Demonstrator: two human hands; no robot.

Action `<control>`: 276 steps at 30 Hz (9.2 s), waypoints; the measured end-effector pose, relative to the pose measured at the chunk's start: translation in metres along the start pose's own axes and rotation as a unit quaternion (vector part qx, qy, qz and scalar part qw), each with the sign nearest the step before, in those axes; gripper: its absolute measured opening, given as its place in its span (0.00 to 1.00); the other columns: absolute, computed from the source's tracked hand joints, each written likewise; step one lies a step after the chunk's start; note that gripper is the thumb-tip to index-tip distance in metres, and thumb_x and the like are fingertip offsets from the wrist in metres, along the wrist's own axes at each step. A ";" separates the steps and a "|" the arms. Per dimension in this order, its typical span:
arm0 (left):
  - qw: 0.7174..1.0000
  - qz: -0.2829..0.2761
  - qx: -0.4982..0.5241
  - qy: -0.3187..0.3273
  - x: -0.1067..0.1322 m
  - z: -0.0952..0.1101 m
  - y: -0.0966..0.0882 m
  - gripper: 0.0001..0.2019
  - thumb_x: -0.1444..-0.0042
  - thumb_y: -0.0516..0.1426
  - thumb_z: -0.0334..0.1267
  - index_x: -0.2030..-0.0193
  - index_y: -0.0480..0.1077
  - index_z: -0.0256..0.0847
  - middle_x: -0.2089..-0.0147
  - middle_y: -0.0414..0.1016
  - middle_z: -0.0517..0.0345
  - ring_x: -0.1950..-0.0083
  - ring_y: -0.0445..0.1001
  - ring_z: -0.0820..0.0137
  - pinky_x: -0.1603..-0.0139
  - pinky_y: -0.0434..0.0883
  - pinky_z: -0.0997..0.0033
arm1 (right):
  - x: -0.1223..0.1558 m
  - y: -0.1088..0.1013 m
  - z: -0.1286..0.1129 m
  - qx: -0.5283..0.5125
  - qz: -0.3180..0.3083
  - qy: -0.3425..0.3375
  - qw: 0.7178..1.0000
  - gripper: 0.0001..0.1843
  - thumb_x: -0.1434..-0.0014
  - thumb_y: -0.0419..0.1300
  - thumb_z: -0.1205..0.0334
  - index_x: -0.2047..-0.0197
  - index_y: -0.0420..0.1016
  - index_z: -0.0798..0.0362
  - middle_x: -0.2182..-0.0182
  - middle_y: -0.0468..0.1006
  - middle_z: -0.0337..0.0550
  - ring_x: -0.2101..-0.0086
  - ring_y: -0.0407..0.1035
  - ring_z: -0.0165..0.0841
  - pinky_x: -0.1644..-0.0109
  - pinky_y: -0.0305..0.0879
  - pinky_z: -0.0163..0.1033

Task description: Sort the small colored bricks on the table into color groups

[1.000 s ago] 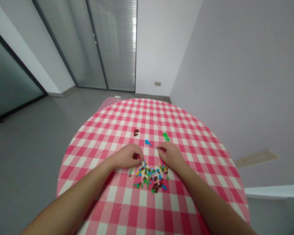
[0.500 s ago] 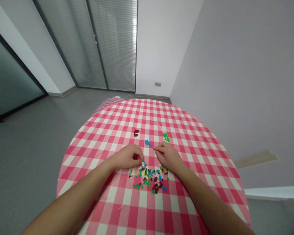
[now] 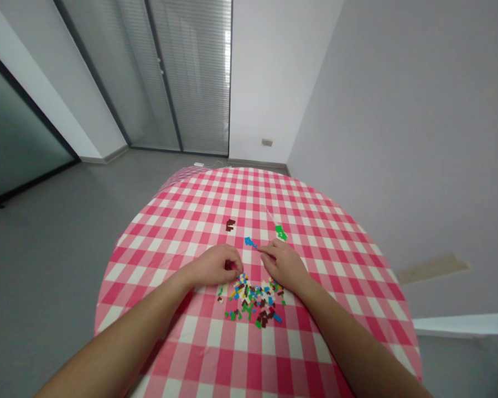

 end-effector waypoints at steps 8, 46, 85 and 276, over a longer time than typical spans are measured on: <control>1.000 -0.003 -0.007 -0.004 0.000 -0.001 0.000 0.12 0.54 0.55 0.22 0.67 0.78 0.39 0.66 0.79 0.57 0.62 0.75 0.69 0.57 0.70 0.70 | 0.000 -0.002 -0.003 -0.001 -0.007 0.002 1.000 0.14 0.36 0.55 0.65 0.52 0.80 0.54 0.67 0.74 0.45 0.64 0.69 0.35 0.61 0.65 0.39; 1.000 -0.003 0.000 -0.009 -0.001 -0.003 0.000 0.12 0.57 0.51 0.21 0.74 0.74 0.38 0.69 0.77 0.60 0.65 0.73 0.71 0.58 0.69 0.72 | 0.006 -0.001 -0.033 -0.124 -0.119 -0.111 0.979 0.05 0.39 0.61 0.66 0.61 0.79 0.52 0.64 0.77 0.43 0.62 0.71 0.34 0.59 0.66 0.37; 1.000 0.005 0.015 -0.006 0.000 -0.007 0.002 0.14 0.57 0.51 0.20 0.72 0.75 0.38 0.68 0.77 0.59 0.64 0.73 0.71 0.59 0.69 0.71 | 0.005 -0.002 -0.009 -0.199 0.031 0.015 0.979 0.09 0.41 0.58 0.66 0.60 0.80 0.51 0.65 0.83 0.45 0.66 0.76 0.35 0.62 0.71 0.39; 0.999 -0.020 0.026 -0.003 0.002 -0.002 0.000 0.07 0.52 0.59 0.26 0.70 0.78 0.41 0.67 0.74 0.57 0.63 0.73 0.70 0.62 0.69 0.71 | 0.008 -0.015 -0.001 -0.136 -0.024 0.077 0.987 0.05 0.50 0.63 0.69 0.67 0.78 0.54 0.71 0.80 0.43 0.70 0.72 0.34 0.68 0.66 0.35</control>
Point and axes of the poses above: each hand's wrist, its own x-axis away from the middle knuckle, its own y-axis out of the palm, z = x × y, the point moved 2 cm from there along -x, towards the middle knuckle
